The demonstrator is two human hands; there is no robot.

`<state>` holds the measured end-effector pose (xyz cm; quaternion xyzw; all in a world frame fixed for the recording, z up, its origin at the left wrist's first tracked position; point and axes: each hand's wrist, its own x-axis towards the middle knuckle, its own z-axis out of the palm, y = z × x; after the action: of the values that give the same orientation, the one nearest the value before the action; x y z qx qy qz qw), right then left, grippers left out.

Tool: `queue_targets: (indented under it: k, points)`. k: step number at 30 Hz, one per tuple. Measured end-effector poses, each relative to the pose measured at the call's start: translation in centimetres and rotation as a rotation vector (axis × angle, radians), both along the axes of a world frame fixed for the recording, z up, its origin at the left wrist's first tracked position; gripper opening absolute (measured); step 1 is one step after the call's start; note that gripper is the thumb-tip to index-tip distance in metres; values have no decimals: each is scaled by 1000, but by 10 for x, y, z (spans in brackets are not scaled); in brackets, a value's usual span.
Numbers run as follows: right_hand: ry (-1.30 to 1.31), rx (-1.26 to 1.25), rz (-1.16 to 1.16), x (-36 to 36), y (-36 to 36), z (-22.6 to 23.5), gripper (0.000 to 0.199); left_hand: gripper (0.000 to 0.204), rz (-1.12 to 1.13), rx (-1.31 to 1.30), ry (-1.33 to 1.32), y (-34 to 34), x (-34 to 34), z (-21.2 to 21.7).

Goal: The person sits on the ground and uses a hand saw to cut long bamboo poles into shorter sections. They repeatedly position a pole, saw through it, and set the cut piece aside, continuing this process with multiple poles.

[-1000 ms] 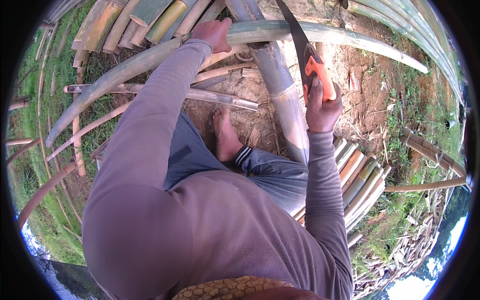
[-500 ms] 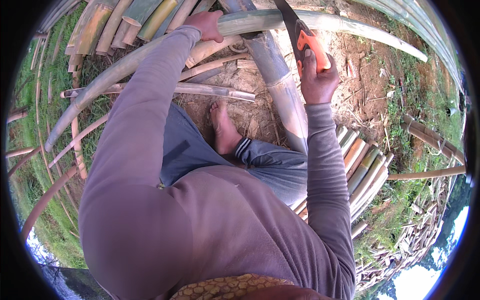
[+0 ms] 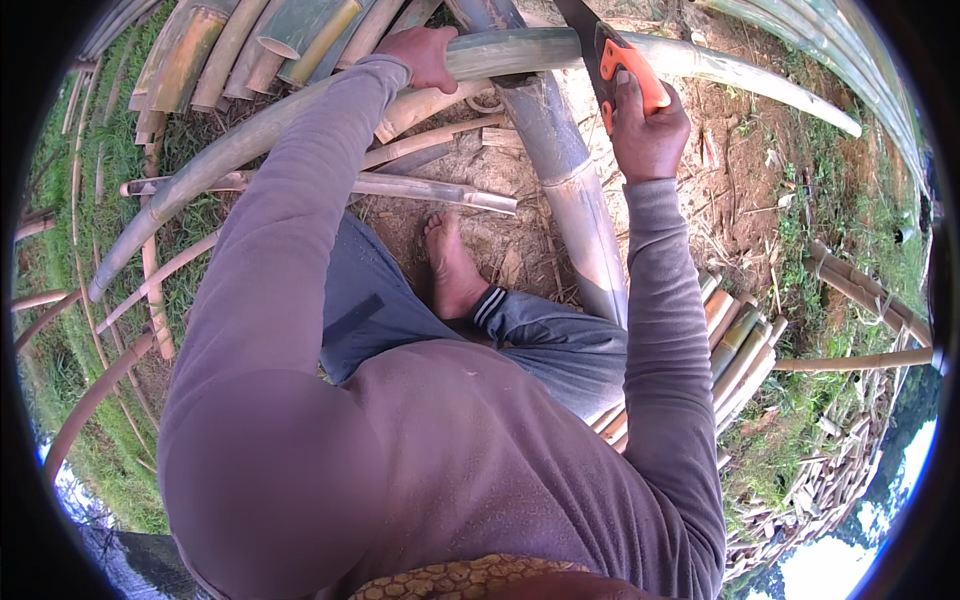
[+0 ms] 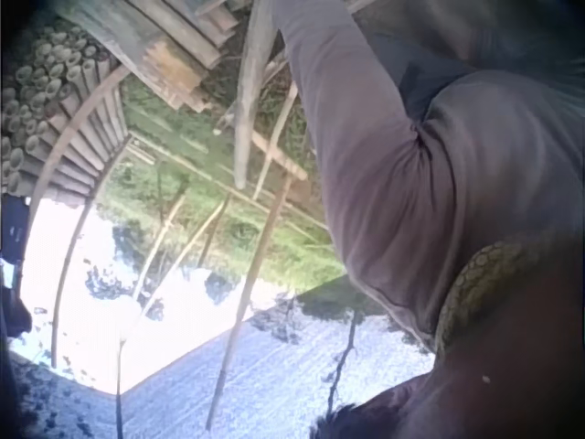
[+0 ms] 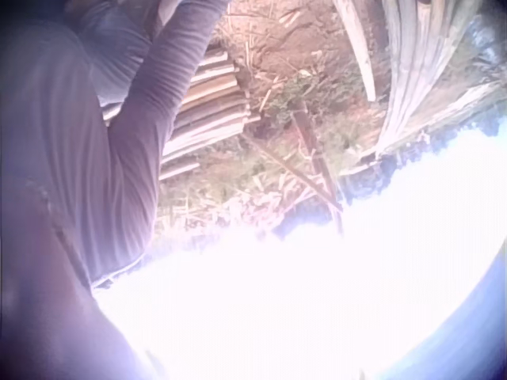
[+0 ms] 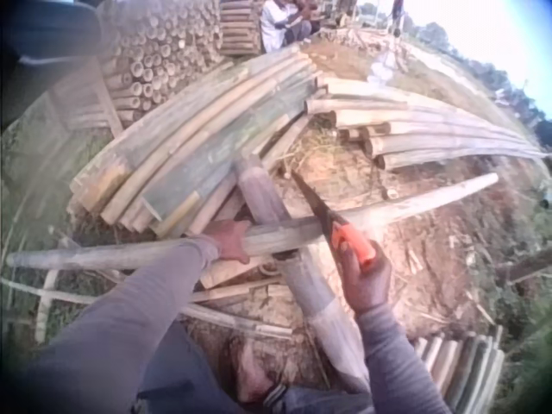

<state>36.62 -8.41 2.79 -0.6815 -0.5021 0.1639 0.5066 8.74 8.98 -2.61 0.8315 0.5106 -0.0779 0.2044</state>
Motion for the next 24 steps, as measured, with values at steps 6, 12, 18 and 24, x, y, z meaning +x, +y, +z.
queue_targets:
  k: [6,12,18,24]
  points:
    - [226,-147,-44,-25,-153,27,23,90,32,-107,-17,-8,-8,14]
    - [246,-50,-41,-10,-92,17,23,87,-11,25,-45,10,-4,-8]
    - [53,-88,-40,-10,-67,11,21,84,-33,-131,-50,2,-1,6]
    - [224,-154,-65,-21,-176,73,25,88,-32,-42,-79,3,-12,-7]
